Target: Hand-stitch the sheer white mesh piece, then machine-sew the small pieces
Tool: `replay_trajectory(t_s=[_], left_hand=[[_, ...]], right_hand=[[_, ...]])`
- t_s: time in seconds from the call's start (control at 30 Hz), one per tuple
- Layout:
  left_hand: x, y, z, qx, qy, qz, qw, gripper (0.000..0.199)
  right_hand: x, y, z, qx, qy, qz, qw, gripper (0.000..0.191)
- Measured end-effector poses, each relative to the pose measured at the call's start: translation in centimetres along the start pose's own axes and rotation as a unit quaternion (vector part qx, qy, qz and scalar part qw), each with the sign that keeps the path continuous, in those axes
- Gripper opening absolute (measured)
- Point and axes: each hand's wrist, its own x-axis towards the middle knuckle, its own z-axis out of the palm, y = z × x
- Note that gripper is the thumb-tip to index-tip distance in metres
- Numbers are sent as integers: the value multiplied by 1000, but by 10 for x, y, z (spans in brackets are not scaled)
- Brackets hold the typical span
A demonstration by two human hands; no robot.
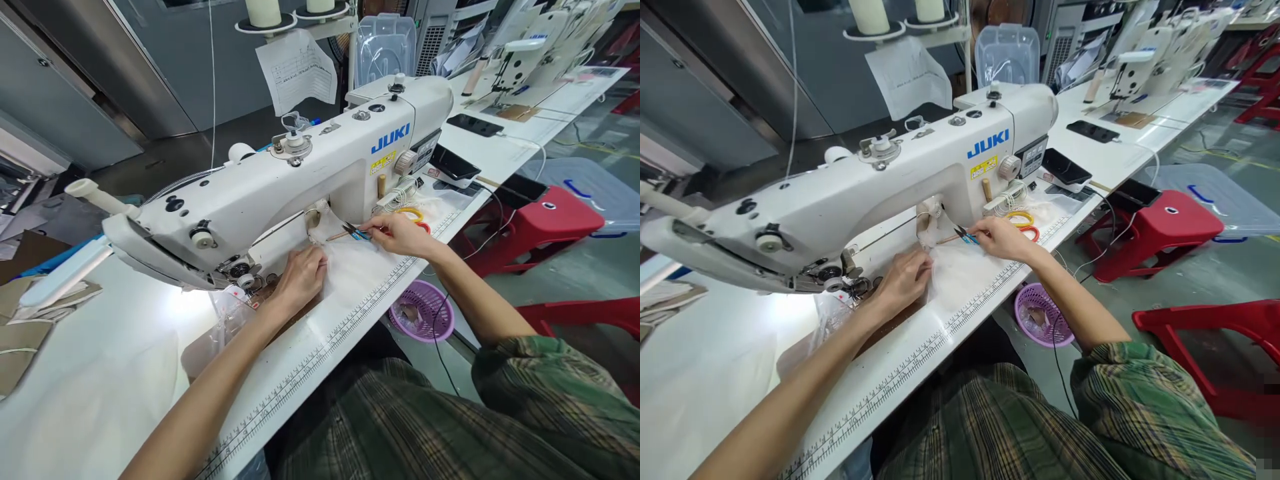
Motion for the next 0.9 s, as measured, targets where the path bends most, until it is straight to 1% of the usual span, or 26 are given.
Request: replay_trajectory(t_s=[0.1, 0.17, 0.23, 0.33, 0.4, 0.47, 0.53, 0.6, 0.67, 0.73, 0.8, 0.9], left_hand=[[-15, -4, -7, -29, 27, 4, 999, 10], [-20, -8, -11, -17, 61, -24, 998, 18], [-20, -15, -11, 20, 99, -65, 993, 25], [-12, -26, -3, 102, 126, -123, 979, 27], [-2, -34, 4, 140, 136, -137, 971, 26], [9, -41, 11, 146, 161, -134, 967, 30], [20, -47, 16, 130, 184, -138, 965, 37], [26, -48, 18, 106, 185, -170, 962, 45], [26, -43, 16, 80, 173, -213, 958, 51], [16, -31, 10, 46, 162, -228, 959, 58], [-5, -15, 1, 13, 143, -204, 969, 66], [-53, 15, -13, -10, 84, -142, 986, 75]], right_hand=[[-3, -2, 11, -44, 20, -15, 999, 31], [-4, -4, 17, -71, 18, -18, 997, 30], [-6, -6, 21, -105, 9, -14, 994, 29], [-11, -8, 25, -166, 5, 14, 986, 29], [-15, -9, 25, -204, 11, 33, 978, 30], [-18, -12, 24, -225, 31, 35, 973, 29], [-18, -18, 24, -211, 55, 5, 976, 29], [-15, -30, 28, -161, 65, -57, 983, 30], [-11, -46, 36, -105, 58, -135, 983, 31], [-6, -64, 47, -82, 45, -200, 975, 32], [-3, -81, 59, -103, 22, -237, 966, 33], [1, -97, 77, -173, -27, -242, 954, 36]])
